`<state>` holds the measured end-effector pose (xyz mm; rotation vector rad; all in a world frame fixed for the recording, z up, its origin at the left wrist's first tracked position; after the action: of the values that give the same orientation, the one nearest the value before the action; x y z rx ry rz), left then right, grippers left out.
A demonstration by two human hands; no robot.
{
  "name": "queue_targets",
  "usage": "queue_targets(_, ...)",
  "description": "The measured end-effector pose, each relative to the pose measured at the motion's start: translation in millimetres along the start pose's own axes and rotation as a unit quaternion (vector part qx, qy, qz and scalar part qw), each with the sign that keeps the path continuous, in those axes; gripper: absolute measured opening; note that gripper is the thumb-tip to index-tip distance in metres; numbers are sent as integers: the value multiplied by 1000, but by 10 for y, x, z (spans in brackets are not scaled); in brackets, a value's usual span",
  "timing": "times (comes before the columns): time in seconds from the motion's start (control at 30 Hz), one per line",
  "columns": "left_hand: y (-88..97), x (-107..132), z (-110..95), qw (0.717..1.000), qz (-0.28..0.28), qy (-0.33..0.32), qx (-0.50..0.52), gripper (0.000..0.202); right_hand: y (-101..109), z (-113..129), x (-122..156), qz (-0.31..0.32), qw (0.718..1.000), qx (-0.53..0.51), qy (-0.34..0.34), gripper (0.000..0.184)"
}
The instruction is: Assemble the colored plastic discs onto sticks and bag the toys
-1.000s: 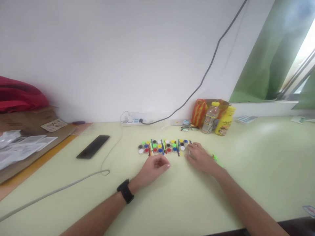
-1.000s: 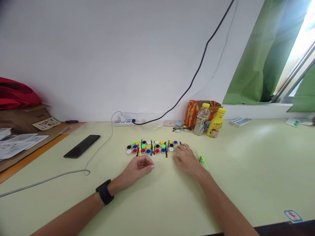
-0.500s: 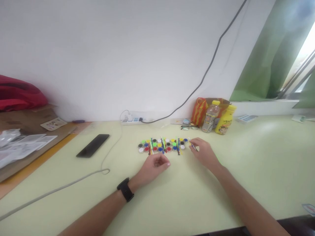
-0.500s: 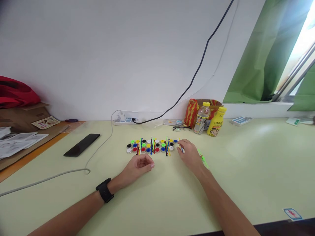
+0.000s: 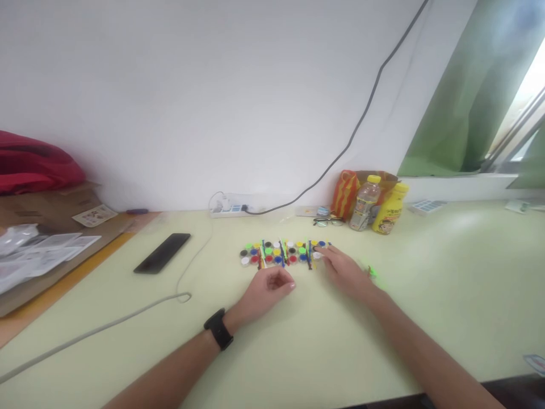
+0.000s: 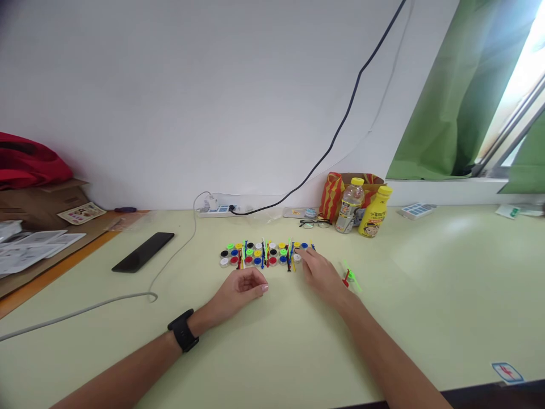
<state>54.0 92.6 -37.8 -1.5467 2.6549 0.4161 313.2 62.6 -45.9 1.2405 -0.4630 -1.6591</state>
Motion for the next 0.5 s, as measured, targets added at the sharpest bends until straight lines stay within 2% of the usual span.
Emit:
queue_targets(0.13, 3, -2, 6, 1000, -1, -2, -5, 18, -4, 31, 12, 44, 997, 57, -17, 34)
queue_targets(0.3, 2, -3, 12, 1000, -2, -5, -4, 19, 50, -6, -25, 21, 995, 81, -51, 23)
queue_targets(0.4, -4, 2, 1, 1000, -7, -5, 13, 21, 47, 52, -20, -6, 998, 39, -45, 20)
queue_targets(0.5, -8, 4, -20, 999, -20, 16, 39, 28, -4, 233, 20, -23, 998, -62, 0, 18)
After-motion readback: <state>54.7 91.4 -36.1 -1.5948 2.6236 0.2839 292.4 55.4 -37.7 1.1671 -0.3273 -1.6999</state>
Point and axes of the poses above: each hand's wrist, its own x-axis away from the middle knuckle, its own y-axis out of the back of the hand, z = x × y, the point moved 1 cm from there along -x, towards the middle knuckle, and after that the axes turned 11 degrees about -z, right-handed, at the moved point
